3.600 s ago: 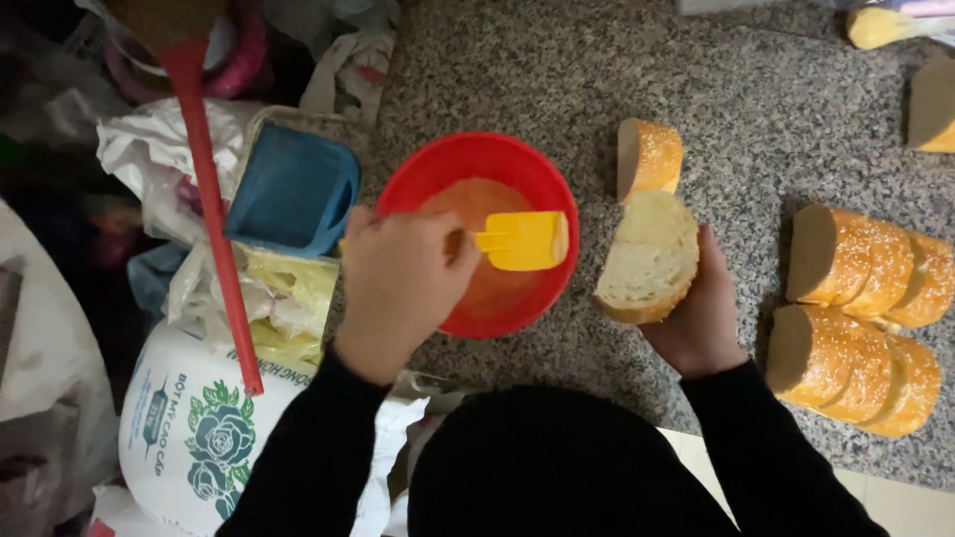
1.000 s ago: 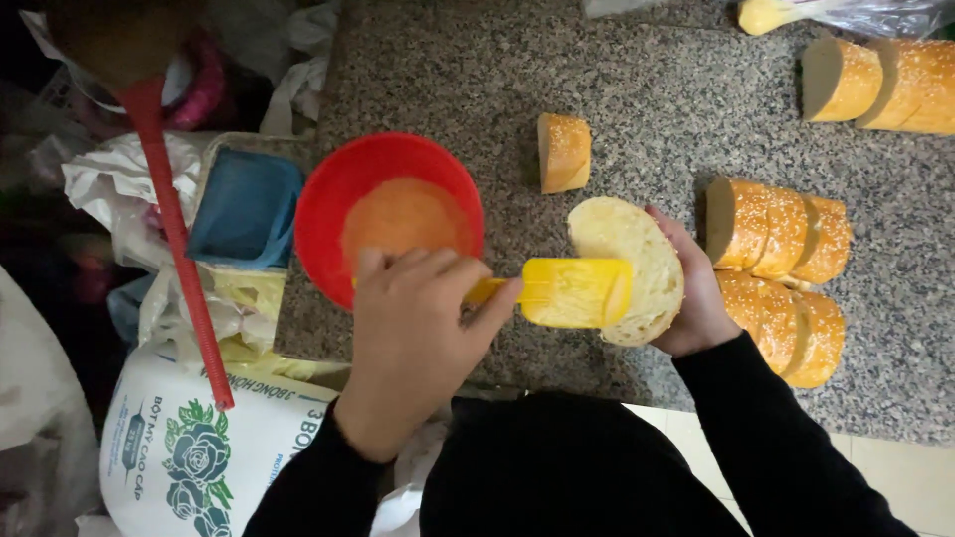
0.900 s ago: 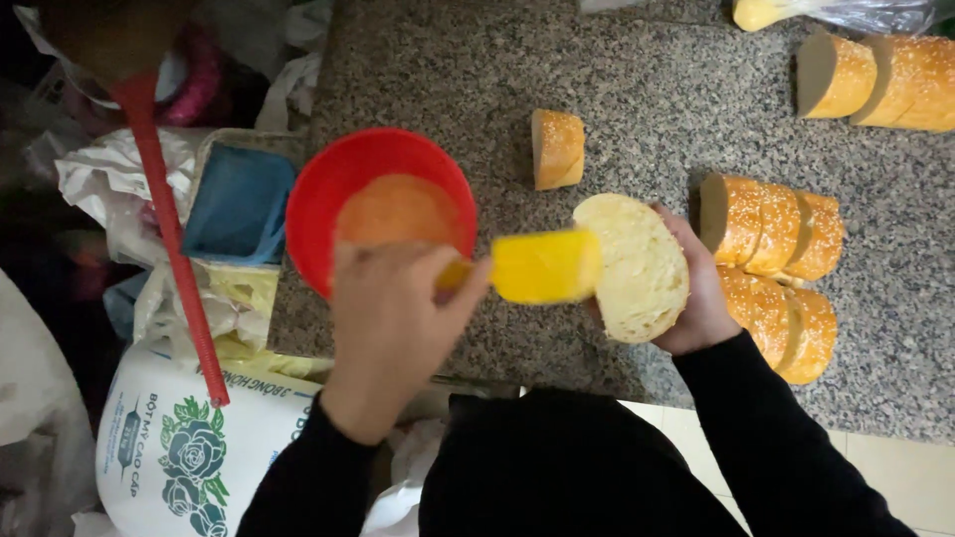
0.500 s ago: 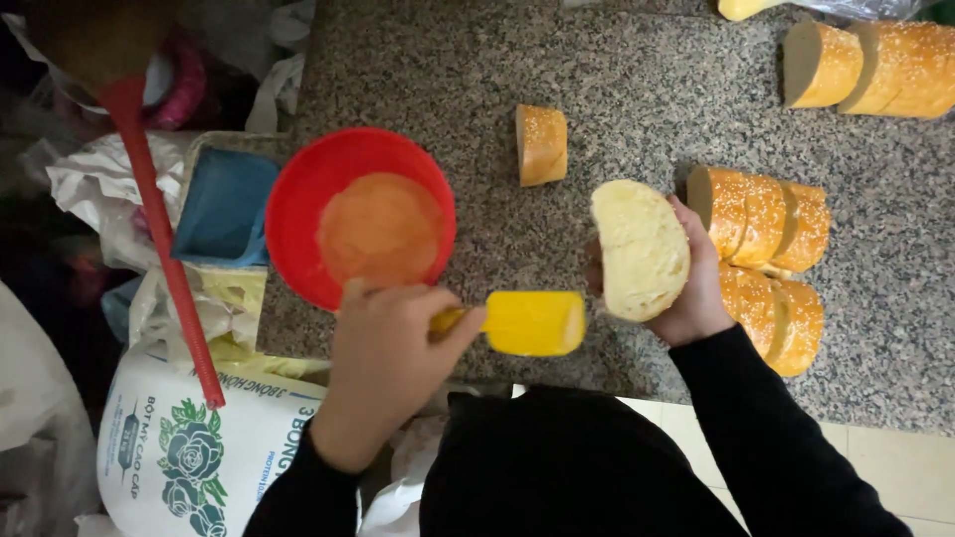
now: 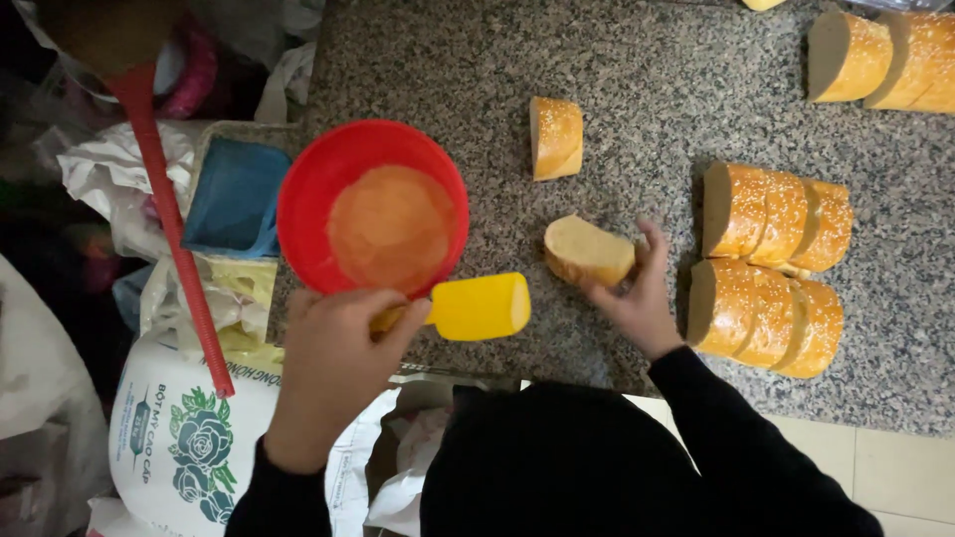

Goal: Coating slices of bread with a liquid mixture using a spatula in a bakery setting.

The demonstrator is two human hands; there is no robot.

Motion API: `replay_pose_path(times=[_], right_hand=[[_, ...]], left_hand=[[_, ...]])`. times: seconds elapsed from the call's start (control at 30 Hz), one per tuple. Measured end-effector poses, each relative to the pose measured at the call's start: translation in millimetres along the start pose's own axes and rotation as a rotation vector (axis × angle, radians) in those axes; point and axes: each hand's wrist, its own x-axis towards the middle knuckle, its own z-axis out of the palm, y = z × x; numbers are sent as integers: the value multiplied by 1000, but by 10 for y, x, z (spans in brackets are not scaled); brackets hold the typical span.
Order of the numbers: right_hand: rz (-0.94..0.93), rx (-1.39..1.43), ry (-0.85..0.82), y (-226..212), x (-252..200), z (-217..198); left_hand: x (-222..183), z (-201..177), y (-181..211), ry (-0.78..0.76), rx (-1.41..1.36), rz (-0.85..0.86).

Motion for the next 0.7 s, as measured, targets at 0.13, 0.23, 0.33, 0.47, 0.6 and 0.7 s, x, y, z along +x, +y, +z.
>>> replay_pose_path(times=[0.13,0.23,0.33,0.47,0.6,0.7], right_hand=[[20,-457,-31,9,-165,-56],[-150,-715,-37,-114,-181,-2],[-71,-879,-63,-293,-131,178],[-96,-1099,-13,-209,-56,385],[-40,-1159,-37,-379,3,463],[13,-788,36,-581,117,521]], left_hand=[[-44,-19,-232,84,-13,26],[-24,-61,-326,160,-16,73],[15,-185,-352,204,-34,77],[73,-310,-399,224,-46,94],[113,-433,-521,260,76,97],[185,-298,-725,344,373,39]])
